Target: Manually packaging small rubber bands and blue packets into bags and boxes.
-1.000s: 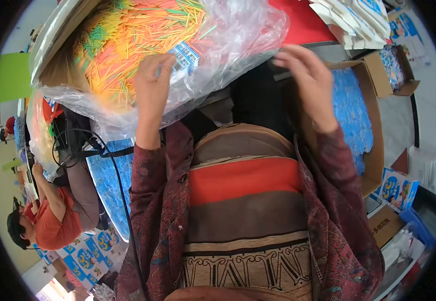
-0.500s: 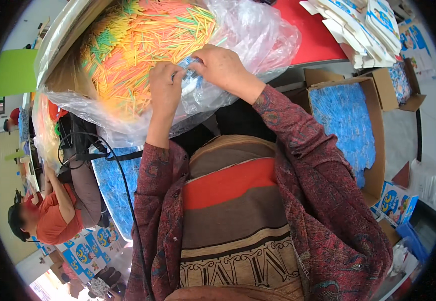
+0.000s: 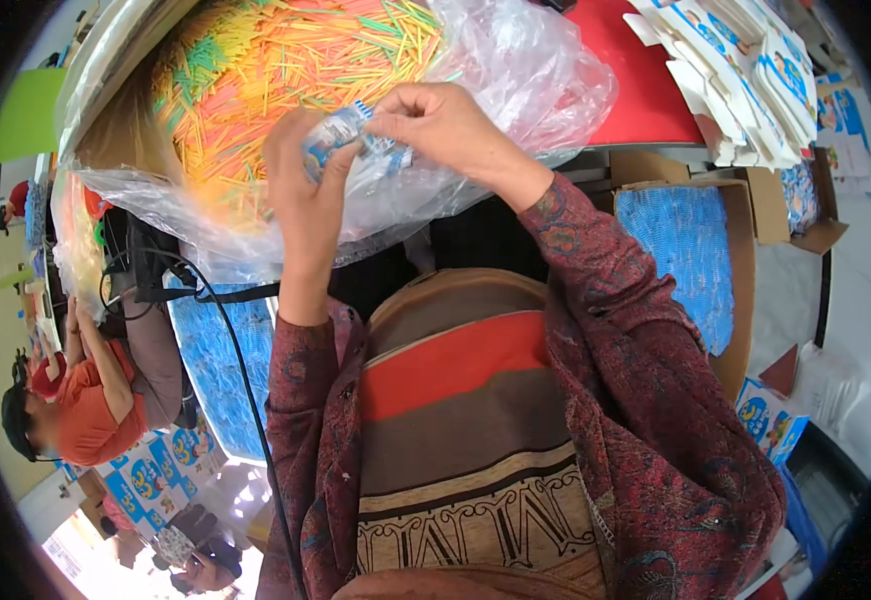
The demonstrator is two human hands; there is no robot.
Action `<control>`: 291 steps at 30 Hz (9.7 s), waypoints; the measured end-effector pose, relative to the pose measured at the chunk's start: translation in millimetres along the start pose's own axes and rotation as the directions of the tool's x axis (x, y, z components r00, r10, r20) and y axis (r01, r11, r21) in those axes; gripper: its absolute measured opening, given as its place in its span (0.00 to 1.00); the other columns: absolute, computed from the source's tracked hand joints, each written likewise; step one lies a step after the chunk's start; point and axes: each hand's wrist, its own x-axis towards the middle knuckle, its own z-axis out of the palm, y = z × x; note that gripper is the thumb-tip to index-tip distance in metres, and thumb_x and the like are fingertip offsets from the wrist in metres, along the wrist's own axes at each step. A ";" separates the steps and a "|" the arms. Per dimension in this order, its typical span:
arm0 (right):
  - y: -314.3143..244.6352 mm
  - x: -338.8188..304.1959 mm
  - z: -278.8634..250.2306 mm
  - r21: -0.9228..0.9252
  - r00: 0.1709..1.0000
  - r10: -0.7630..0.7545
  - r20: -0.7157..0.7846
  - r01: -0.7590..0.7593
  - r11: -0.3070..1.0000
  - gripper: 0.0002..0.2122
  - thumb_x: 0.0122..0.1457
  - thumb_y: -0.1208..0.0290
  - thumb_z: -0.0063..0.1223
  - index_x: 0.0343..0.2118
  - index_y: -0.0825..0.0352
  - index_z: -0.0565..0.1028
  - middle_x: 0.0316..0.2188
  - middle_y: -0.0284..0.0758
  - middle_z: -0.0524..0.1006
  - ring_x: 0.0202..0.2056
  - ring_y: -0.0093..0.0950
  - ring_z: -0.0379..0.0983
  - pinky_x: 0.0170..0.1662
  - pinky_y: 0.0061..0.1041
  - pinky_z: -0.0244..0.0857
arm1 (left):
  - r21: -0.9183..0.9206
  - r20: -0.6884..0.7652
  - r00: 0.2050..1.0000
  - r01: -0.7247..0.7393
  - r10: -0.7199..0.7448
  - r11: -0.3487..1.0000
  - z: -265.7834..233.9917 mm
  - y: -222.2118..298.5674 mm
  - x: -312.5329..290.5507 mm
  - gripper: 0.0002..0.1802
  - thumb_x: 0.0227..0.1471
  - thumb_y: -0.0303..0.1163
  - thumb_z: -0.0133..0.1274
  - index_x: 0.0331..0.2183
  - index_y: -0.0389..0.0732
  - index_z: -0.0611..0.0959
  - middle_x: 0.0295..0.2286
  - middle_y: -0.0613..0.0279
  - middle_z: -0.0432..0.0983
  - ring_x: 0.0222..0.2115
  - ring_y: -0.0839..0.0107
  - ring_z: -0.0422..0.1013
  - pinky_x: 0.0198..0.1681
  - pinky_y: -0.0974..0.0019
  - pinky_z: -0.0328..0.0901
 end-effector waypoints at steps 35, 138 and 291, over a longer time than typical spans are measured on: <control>-27.9 107.4 -36.6 -0.949 0.953 -0.198 0.228 0.263 0.172 0.12 0.55 0.66 0.51 0.38 0.66 0.78 0.45 0.49 0.74 0.43 0.42 0.74 0.43 0.32 0.70 | -0.515 0.226 0.934 0.355 -0.276 0.780 -0.9 -19.5 -0.3 0.04 0.51 0.23 0.57 0.29 0.35 0.78 0.29 0.62 0.73 0.32 0.72 0.68 0.37 0.70 0.63; -41.0 59.4 52.5 0.141 0.939 -0.343 -0.015 0.341 0.929 0.15 0.63 0.65 0.51 0.46 0.71 0.76 0.43 0.36 0.78 0.45 0.22 0.73 0.51 0.24 0.65 | -0.954 0.210 0.797 0.294 -0.566 0.062 12.6 -34.1 17.5 0.05 0.53 0.21 0.56 0.34 0.37 0.78 0.41 0.64 0.72 0.38 0.78 0.69 0.43 0.73 0.65; -1.8 134.0 13.1 -0.753 0.786 -0.280 0.551 0.613 0.238 0.11 0.48 0.68 0.54 0.34 0.66 0.76 0.36 0.43 0.75 0.41 0.41 0.73 0.44 0.37 0.68 | -0.435 0.316 0.932 0.309 -0.178 0.846 12.0 -36.3 -5.7 0.04 0.46 0.26 0.55 0.26 0.37 0.78 0.24 0.54 0.74 0.28 0.55 0.71 0.33 0.58 0.64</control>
